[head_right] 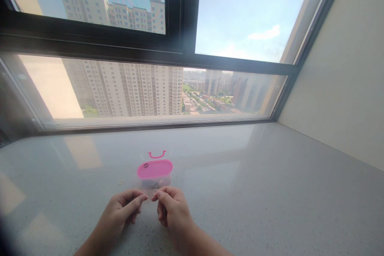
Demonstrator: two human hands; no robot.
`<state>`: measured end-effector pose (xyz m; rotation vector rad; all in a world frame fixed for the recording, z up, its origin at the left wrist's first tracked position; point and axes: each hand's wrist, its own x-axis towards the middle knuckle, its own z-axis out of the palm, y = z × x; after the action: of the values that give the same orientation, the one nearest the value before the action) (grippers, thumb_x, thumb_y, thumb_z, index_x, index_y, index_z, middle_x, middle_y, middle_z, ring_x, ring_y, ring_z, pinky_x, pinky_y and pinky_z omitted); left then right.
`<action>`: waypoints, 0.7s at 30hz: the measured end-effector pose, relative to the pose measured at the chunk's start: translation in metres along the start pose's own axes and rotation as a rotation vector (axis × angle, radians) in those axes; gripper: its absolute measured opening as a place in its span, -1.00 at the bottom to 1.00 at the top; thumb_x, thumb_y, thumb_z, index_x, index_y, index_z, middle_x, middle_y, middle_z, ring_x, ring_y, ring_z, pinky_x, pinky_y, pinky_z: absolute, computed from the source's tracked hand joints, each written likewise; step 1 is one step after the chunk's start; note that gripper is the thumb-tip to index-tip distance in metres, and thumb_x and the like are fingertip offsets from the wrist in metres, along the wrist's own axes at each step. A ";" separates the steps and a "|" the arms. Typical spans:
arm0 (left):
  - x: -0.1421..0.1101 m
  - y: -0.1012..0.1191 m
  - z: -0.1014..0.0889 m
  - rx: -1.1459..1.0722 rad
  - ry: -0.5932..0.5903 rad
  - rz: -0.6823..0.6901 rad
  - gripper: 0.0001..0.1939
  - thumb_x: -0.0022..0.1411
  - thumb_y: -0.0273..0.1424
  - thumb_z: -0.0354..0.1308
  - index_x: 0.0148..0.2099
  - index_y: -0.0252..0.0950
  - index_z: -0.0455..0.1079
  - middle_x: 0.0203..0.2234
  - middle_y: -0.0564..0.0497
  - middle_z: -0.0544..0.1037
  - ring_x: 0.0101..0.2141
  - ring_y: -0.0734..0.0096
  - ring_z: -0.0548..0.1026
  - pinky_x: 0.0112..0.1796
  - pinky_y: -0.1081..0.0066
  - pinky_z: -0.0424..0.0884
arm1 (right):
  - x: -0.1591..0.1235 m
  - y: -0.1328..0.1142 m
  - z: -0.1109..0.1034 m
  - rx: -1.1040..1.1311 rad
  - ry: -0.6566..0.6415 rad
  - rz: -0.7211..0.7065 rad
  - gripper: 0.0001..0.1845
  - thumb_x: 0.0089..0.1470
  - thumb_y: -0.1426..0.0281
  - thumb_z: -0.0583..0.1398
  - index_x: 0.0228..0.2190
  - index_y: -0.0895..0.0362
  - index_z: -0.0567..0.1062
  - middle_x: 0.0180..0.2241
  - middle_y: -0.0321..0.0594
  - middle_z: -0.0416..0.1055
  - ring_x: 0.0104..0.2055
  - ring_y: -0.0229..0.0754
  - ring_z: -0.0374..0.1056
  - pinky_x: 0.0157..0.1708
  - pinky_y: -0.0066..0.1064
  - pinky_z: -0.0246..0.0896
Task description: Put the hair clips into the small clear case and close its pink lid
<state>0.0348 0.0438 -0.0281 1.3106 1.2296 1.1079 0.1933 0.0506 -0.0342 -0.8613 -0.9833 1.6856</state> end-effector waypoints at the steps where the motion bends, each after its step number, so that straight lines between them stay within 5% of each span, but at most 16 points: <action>1: 0.000 0.000 0.000 -0.003 -0.001 -0.003 -0.71 0.08 -0.20 0.16 -0.44 -0.36 0.44 -0.71 0.14 0.32 -0.70 0.55 0.24 -0.65 0.52 0.12 | 0.000 0.000 0.000 0.004 0.003 0.001 -0.73 -0.09 0.21 0.19 -0.55 0.19 0.41 -0.86 -0.48 0.14 -0.84 -0.45 -0.13 -0.83 -0.57 -0.34; 21: -0.004 0.008 0.002 0.018 0.021 -0.006 -0.71 0.05 -0.20 0.18 -0.45 -0.37 0.46 -0.72 0.15 0.31 -0.70 0.53 0.23 -0.64 0.51 0.14 | -0.003 -0.002 0.001 -0.085 0.003 -0.013 -0.68 -0.09 0.17 0.23 -0.51 0.21 0.44 -0.83 -0.51 0.11 -0.80 -0.45 -0.13 -0.79 -0.55 -0.32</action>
<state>0.0371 0.0395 -0.0200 1.3113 1.2610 1.1108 0.1942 0.0485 -0.0313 -0.9103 -1.0632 1.6407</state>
